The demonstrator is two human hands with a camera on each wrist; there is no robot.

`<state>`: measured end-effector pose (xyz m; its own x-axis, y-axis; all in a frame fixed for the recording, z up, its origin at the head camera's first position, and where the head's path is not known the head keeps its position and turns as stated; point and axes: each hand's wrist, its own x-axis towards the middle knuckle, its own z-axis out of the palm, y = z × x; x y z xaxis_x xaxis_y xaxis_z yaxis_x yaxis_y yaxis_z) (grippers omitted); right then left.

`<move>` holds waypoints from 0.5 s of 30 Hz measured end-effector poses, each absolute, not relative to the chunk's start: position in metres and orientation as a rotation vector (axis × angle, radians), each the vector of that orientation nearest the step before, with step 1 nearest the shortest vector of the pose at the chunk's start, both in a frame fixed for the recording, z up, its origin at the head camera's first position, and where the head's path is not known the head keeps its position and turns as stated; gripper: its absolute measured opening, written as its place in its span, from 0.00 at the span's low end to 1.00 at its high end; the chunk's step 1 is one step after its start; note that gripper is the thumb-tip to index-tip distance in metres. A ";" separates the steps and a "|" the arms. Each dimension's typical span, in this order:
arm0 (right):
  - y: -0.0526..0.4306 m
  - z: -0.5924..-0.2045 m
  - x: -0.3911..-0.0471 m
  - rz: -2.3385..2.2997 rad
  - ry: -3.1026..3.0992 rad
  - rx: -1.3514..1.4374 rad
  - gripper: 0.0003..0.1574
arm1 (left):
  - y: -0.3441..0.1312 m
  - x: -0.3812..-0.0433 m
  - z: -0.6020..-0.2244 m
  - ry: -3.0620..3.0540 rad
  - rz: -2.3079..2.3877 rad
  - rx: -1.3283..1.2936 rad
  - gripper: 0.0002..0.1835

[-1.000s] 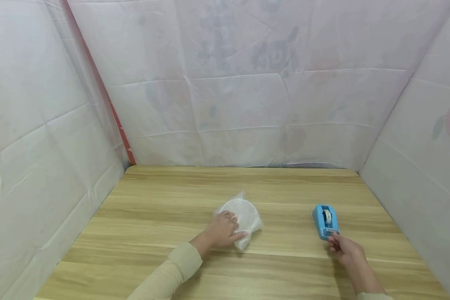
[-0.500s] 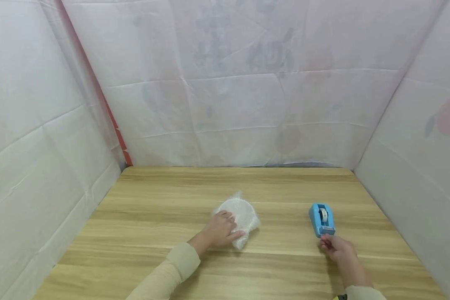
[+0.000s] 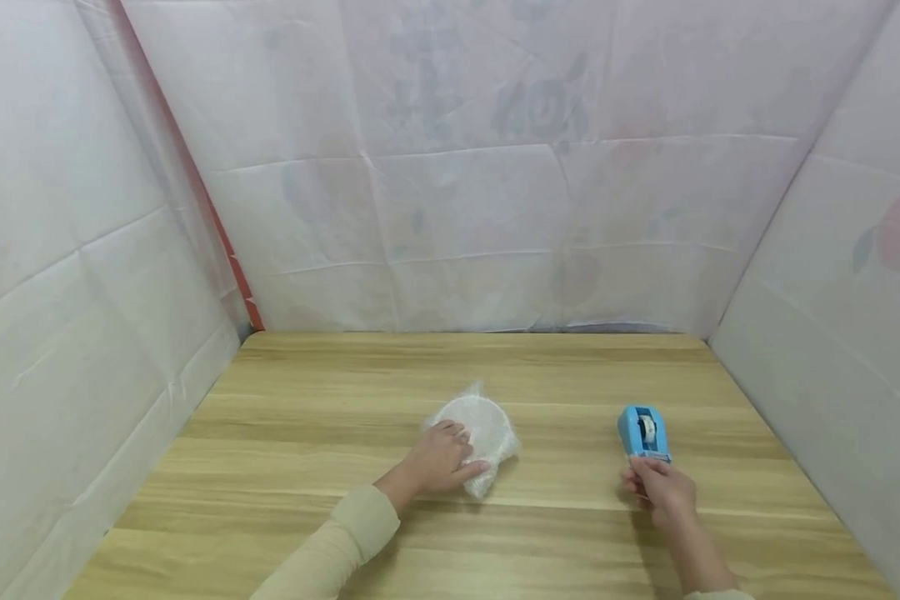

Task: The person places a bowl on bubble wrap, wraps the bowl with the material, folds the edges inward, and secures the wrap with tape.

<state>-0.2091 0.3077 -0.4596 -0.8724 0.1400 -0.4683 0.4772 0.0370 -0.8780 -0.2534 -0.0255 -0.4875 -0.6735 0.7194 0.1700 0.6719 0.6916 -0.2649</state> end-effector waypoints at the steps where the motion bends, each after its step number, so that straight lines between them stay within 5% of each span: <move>1: 0.303 -0.458 -0.209 -1.901 2.101 0.613 0.17 | -0.026 -0.254 -0.488 -2.641 0.266 -1.109 0.30; 10: 0.266 -0.448 -0.213 -1.866 2.270 0.496 0.08 | -0.026 -0.253 -0.486 -2.626 0.282 -1.106 0.30; 15: 0.244 -0.447 -0.217 -1.838 2.354 0.427 0.20 | -0.025 -0.252 -0.484 -2.660 0.284 -1.100 0.30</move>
<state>-0.2165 0.2442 -0.4467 -0.9523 0.1443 -0.2690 0.2960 0.2208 -0.9293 -0.2518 -0.0247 -0.4841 -0.6845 0.7127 0.1532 0.6642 0.6964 -0.2719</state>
